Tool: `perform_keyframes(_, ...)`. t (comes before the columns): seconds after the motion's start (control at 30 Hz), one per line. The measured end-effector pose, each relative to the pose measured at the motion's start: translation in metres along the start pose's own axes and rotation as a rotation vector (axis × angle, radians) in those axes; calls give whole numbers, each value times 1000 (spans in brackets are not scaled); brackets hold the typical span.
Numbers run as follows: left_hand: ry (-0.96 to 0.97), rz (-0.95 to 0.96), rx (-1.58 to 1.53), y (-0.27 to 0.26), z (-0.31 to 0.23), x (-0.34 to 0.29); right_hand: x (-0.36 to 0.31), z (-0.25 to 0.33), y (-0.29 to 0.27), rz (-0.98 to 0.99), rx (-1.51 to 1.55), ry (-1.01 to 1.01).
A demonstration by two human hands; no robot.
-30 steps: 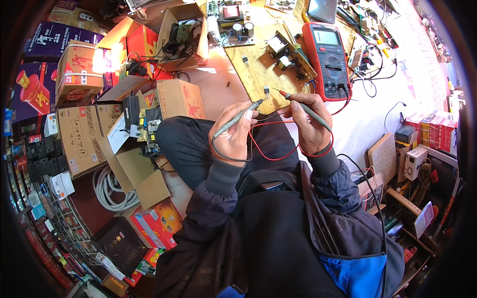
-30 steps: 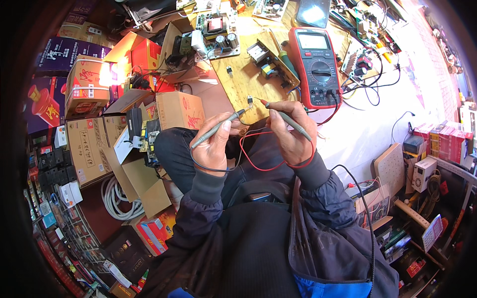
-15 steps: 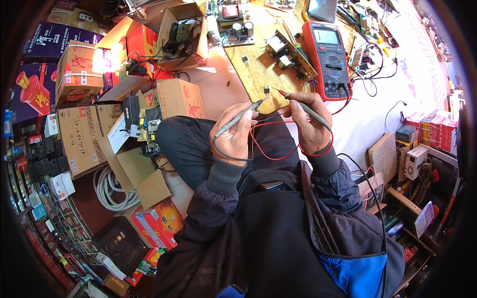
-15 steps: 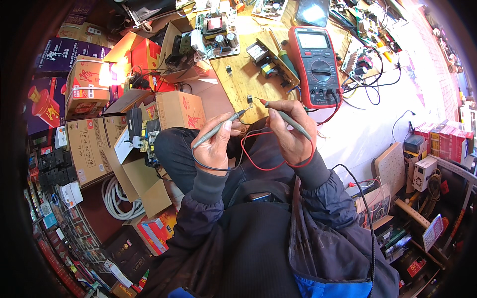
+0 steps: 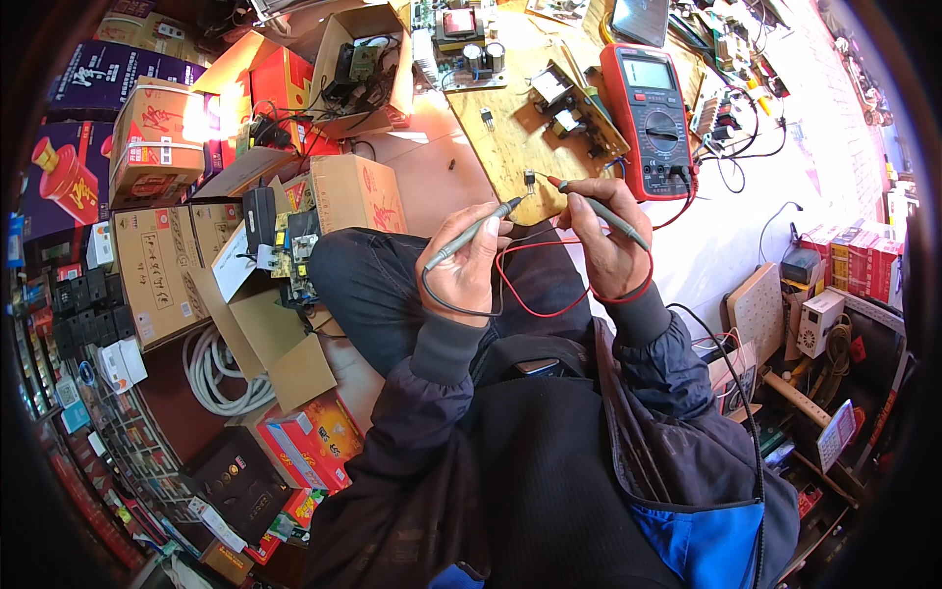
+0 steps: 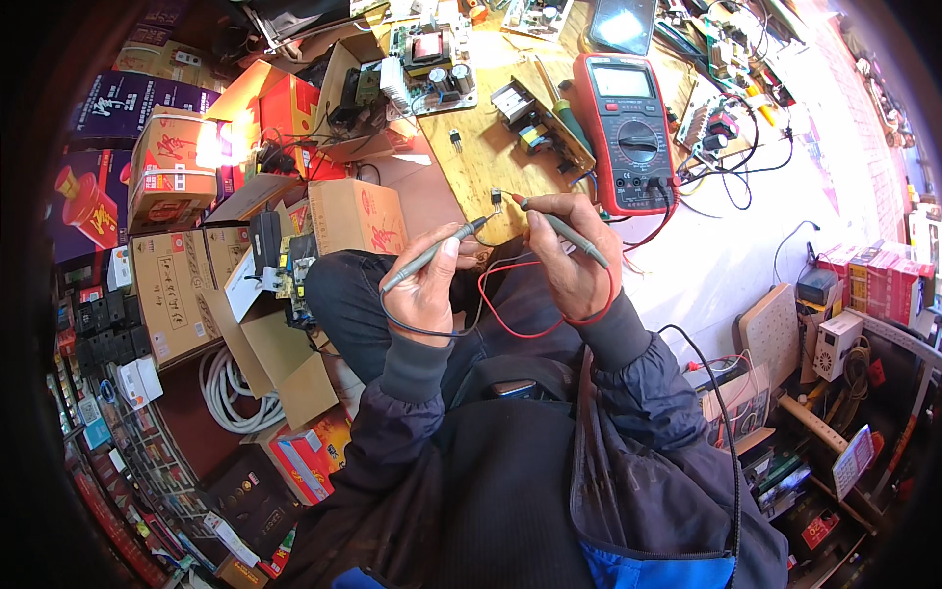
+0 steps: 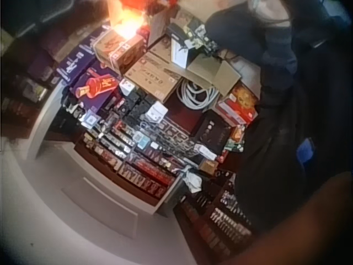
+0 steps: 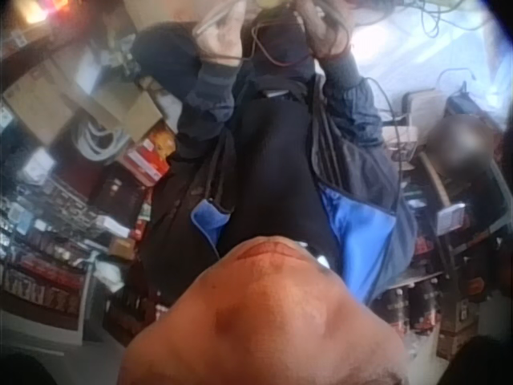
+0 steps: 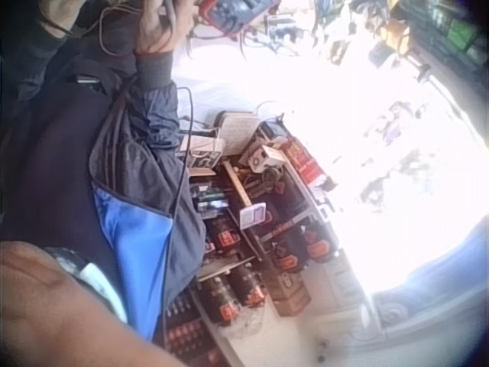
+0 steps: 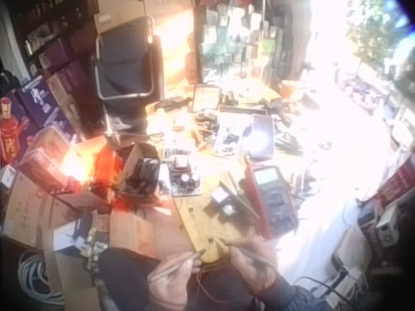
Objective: The person uses a multimeter to test small electronic components on a cluttered workbench. They repeatedly touch the multimeter probes to different points on the components and circuit boards, checking readings on the multimeter display.
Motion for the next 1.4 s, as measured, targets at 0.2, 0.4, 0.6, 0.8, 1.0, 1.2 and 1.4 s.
perform_keyframes(0.2, -12, -2, 16, 0, -1, 0, 1, 0, -1, 10, -41, -24)
perform_keyframes(0.4, 4, -1, 3, 0, 1, -1, 1, -3, -2, 15, -67, -33)
perform_keyframes(0.6, -12, 45, 10, -2, 2, 0, 1, -10, -3, -35, -55, -67)
perform_keyframes(0.8, 10, 4, -10, 0, -1, 0, 1, -10, -3, -38, -34, -63)
perform_keyframes(1.0, 19, -4, -41, -2, 2, 2, 1, -8, -2, -26, -41, -56)
perform_keyframes(1.2, 51, -2, -37, -5, 2, 2, 0, -4, -3, 28, -67, -55)
perform_keyframes(1.4, 46, -5, -26, -4, 4, 2, 0, -2, -3, 31, -35, -45)
Point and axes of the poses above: each hand's wrist, its own x-axis towards the middle knuckle, its own y-axis out of the palm, z = x × y, the point moved 4 cm from there along x, towards the middle knuckle, and after that the axes turned 13 degrees about z, right-handed, at the moved point
